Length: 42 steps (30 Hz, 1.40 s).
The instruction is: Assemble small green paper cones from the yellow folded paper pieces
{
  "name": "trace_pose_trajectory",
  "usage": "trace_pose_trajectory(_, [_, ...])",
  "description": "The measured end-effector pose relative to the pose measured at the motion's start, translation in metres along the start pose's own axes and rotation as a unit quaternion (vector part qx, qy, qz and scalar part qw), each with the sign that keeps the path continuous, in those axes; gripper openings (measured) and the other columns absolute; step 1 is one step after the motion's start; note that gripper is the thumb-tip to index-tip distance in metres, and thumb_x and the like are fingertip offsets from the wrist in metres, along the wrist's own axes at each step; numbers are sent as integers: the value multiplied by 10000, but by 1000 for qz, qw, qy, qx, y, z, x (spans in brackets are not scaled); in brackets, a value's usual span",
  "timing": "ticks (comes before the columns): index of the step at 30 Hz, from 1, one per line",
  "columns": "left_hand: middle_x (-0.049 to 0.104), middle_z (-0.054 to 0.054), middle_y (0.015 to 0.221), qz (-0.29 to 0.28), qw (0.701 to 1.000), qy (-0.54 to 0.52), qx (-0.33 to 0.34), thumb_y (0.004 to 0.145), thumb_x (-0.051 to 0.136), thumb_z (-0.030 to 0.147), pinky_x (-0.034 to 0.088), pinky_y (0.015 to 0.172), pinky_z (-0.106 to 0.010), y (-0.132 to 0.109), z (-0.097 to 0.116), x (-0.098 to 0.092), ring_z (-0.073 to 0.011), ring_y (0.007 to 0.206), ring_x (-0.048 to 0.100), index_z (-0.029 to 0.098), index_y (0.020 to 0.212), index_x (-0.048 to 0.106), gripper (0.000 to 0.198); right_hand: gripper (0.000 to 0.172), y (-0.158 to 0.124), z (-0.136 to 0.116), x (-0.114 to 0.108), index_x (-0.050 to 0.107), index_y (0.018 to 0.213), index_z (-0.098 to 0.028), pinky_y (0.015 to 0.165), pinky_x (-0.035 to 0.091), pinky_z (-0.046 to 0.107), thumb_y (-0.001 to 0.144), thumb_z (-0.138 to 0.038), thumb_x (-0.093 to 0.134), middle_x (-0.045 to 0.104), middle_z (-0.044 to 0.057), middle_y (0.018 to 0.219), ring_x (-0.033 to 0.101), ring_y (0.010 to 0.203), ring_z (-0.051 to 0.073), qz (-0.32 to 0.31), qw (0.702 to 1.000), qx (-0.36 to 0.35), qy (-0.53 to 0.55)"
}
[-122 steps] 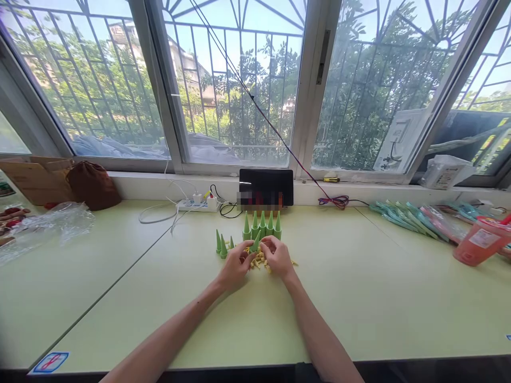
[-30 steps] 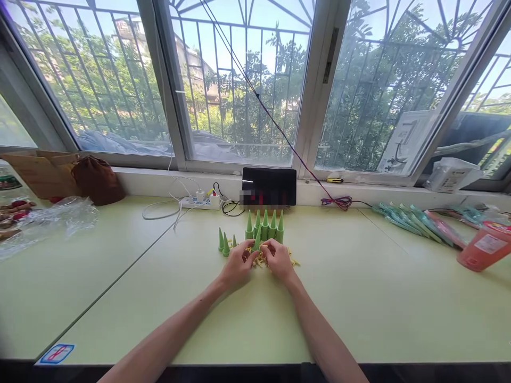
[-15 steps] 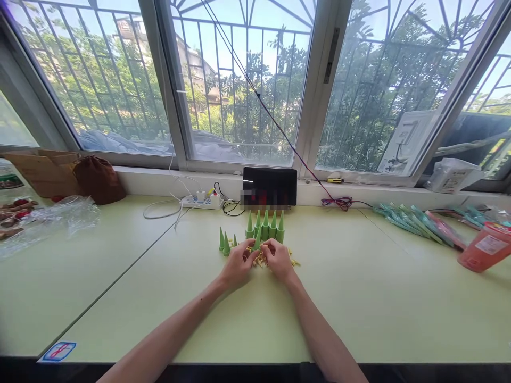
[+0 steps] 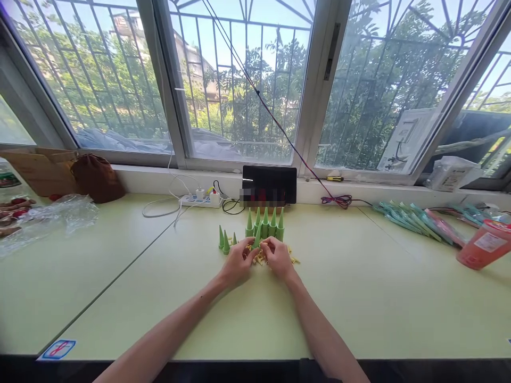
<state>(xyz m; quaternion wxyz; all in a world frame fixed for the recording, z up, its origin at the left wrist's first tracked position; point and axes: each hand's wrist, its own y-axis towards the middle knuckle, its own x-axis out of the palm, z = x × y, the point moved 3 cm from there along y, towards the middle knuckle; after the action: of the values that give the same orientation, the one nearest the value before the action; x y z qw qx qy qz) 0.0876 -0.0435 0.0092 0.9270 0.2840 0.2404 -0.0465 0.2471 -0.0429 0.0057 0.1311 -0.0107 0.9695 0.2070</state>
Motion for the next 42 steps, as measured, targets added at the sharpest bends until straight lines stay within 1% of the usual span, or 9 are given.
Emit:
trace_pose_trajectory(5, [748, -128, 1102, 1, 1000, 5, 0, 916, 611, 286, 579, 653, -319, 0, 2, -1, -188, 734, 694, 160, 1193, 650, 306, 421, 0, 0, 0, 617, 814, -215, 490, 446, 280, 902, -626, 585, 608, 4, 608, 539, 510, 172, -2, 1000, 1, 3])
trace_pose_trajectory(12, [753, -121, 1082, 0, 1000, 3, 1, 911, 601, 289, 571, 617, -312, 0, 5, -2, -166, 651, 670, 152, 1202, 649, 325, 421, 0, -3, 0, 622, 808, -214, 501, 455, 280, 898, -624, 588, 615, 3, 609, 557, 517, 174, 0, 1000, -5, 7])
trace_pose_trajectory(24, [754, -120, 1065, -2, 1000, 11, 1, 910, 601, 283, 567, 618, -311, 1, 5, -2, -164, 642, 662, 147, 1183, 654, 310, 404, 0, 1, 1, 603, 803, -220, 502, 447, 280, 893, -613, 593, 595, -10, 601, 533, 499, 166, -5, 1000, 4, 24])
trace_pose_trajectory(33, [748, -130, 1093, -8, 1000, 13, 4, 919, 597, 276, 575, 634, -314, 0, 2, -1, -175, 678, 687, 141, 1198, 646, 314, 400, -1, 0, 2, 582, 768, -223, 488, 410, 275, 892, -603, 599, 568, -22, 560, 506, 477, 161, -9, 999, 9, 38])
trace_pose_trajectory(37, [749, -129, 1097, -5, 1000, 13, 6, 918, 600, 274, 581, 640, -316, 0, 0, -1, -171, 673, 683, 139, 1212, 645, 327, 415, -1, -1, 2, 565, 741, -224, 492, 398, 279, 897, -608, 584, 550, -23, 538, 487, 464, 160, -13, 1000, 12, 22])
trace_pose_trajectory(42, [749, -141, 1124, -4, 1000, 8, 9, 918, 609, 276, 598, 678, -333, 1, -3, -1, -201, 743, 719, 138, 1214, 657, 330, 455, -1, -1, 1, 548, 705, -230, 486, 377, 279, 912, -635, 547, 524, -25, 508, 465, 460, 164, -14, 1000, 6, -12])
